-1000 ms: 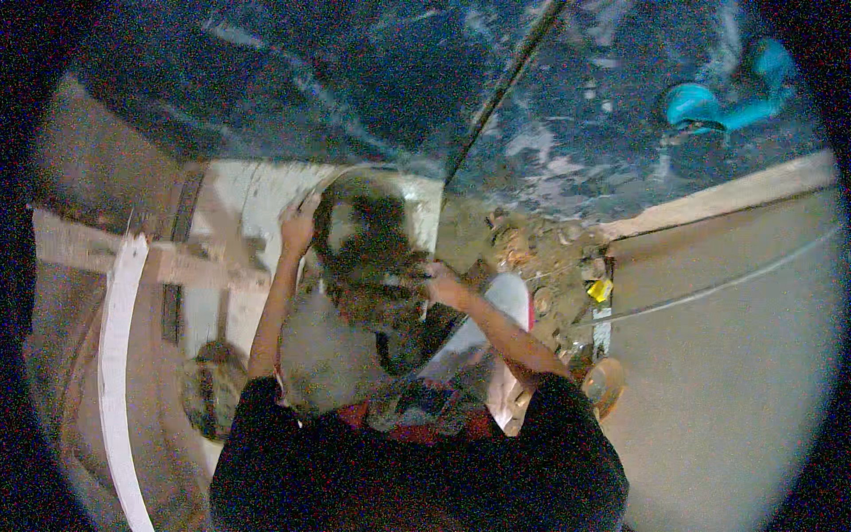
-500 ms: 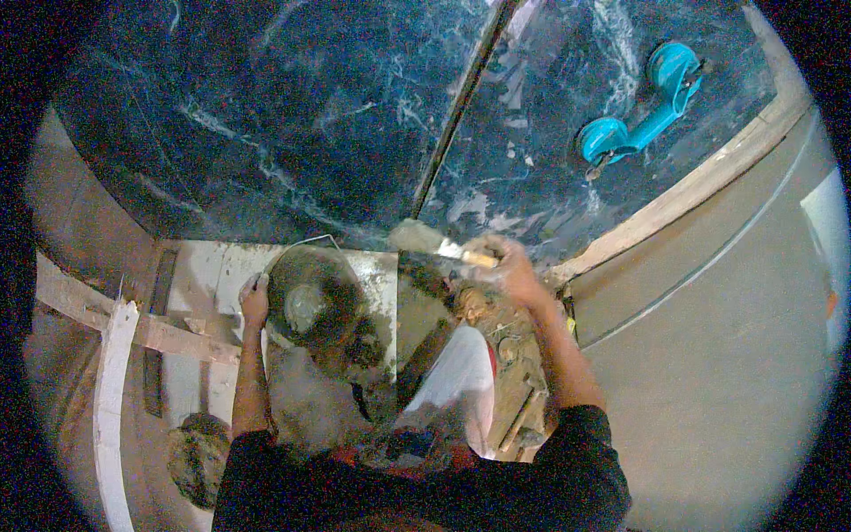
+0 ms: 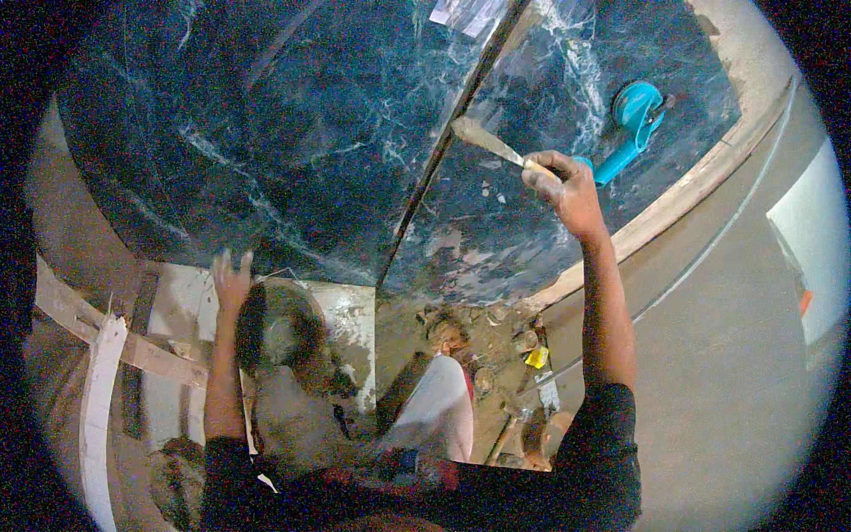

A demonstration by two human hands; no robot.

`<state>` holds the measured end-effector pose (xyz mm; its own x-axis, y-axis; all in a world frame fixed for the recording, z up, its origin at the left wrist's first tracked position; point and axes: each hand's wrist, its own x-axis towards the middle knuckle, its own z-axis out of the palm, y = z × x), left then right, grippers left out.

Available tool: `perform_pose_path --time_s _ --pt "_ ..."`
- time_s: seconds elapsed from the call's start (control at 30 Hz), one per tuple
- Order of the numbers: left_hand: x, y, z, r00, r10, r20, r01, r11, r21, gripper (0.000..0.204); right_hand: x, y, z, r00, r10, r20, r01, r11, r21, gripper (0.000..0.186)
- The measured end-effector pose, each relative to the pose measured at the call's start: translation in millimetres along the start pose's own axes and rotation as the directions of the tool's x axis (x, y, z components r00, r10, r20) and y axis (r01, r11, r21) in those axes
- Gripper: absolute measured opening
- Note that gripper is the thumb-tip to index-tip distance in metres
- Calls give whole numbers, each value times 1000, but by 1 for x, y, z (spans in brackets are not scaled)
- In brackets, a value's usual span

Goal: The person applies mortar into a gap between large tiles using a spatula, repeatedly dipping the spatula into a bucket on the ground to collect more material.

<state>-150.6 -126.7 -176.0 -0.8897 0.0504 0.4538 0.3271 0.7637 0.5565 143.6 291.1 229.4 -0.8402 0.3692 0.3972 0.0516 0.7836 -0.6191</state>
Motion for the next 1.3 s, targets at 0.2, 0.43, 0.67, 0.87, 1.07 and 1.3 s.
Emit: perform_pose_path --time_s 0.2,0.43,0.67,0.87,1.07,1.3 --pt "110 178 -69 853 324 -410 -437 872 -219 66 40 6 -11 997 45 62 -48 998 40 24" --pt "154 300 -81 756 85 -649 -363 880 -308 101 70 15 -21 992 61 112 -75 989 126 30" --pt "157 317 -57 839 -9 -544 -216 912 -348 116 81 20 -21 989 83 122 -102 982 156 32" --pt "159 315 -51 835 -12 -550 -245 887 -392 117 72 22 -21 987 137 86 -150 972 181 30" --pt "157 308 -49 828 20 -560 -263 896 -358 117 61 7 -18 975 219 36 -221 958 185 29" --pt "156 311 -51 824 3 -567 -244 905 -348 118 35 -19 -22 979 189 -78 -179 977 113 23"
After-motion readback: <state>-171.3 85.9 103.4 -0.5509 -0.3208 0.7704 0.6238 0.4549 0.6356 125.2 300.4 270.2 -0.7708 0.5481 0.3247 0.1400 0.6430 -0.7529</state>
